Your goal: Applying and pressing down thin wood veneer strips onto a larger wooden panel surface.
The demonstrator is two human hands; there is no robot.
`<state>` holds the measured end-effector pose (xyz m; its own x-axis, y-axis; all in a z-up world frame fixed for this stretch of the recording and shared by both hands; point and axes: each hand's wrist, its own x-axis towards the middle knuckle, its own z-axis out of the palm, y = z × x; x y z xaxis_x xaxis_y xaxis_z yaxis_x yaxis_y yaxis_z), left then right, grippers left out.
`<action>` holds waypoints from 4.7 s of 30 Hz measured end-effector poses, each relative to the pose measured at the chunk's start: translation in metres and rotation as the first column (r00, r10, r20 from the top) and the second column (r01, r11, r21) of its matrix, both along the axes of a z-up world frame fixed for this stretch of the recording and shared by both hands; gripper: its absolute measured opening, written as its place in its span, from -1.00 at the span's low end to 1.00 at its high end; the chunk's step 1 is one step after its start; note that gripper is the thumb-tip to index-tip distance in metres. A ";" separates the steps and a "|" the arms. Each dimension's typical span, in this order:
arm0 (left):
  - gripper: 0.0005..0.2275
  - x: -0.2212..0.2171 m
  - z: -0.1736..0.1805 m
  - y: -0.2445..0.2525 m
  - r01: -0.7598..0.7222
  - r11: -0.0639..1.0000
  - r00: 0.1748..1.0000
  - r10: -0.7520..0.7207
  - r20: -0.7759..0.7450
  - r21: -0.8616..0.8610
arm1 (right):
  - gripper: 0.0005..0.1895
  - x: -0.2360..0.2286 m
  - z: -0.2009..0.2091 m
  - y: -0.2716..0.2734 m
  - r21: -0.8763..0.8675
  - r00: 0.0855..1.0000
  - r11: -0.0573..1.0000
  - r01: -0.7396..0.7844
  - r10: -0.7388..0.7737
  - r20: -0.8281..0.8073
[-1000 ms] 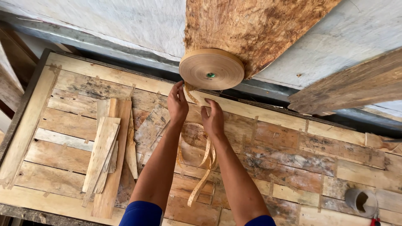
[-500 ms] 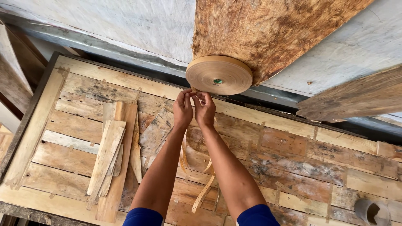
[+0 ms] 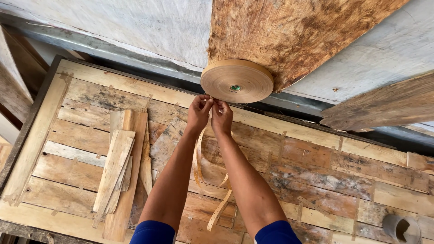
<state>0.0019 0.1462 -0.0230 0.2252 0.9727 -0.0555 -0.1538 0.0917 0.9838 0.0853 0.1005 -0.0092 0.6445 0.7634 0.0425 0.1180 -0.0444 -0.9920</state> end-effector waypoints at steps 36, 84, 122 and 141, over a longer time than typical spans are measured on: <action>-0.89 0.006 -0.011 0.013 0.129 0.959 0.955 -0.053 0.291 -0.252 | -0.79 0.014 -0.036 0.030 -0.076 0.689 0.992 -0.099 0.013 -0.724; -0.87 0.019 0.053 -0.334 0.495 0.727 0.832 -0.238 -0.501 0.476 | -0.77 0.058 0.023 -0.401 -0.217 0.839 0.973 0.079 -0.182 -0.512; -0.80 0.162 0.017 -0.593 0.316 0.945 0.731 -0.187 -0.656 0.083 | -0.83 0.329 -0.070 -0.594 -0.413 0.982 0.892 0.187 -0.170 0.078; -0.90 0.246 0.008 -0.614 0.431 0.887 0.778 -0.271 -0.567 0.167 | -0.91 0.404 -0.038 -0.743 -0.279 0.872 0.860 0.426 -0.473 -0.125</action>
<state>0.2477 -0.4679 -0.0147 0.5685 0.8226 -0.0105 0.3708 -0.2448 0.8959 0.4889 -0.6423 -0.0468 0.8978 0.3603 -0.2532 -0.1535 -0.2828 -0.9468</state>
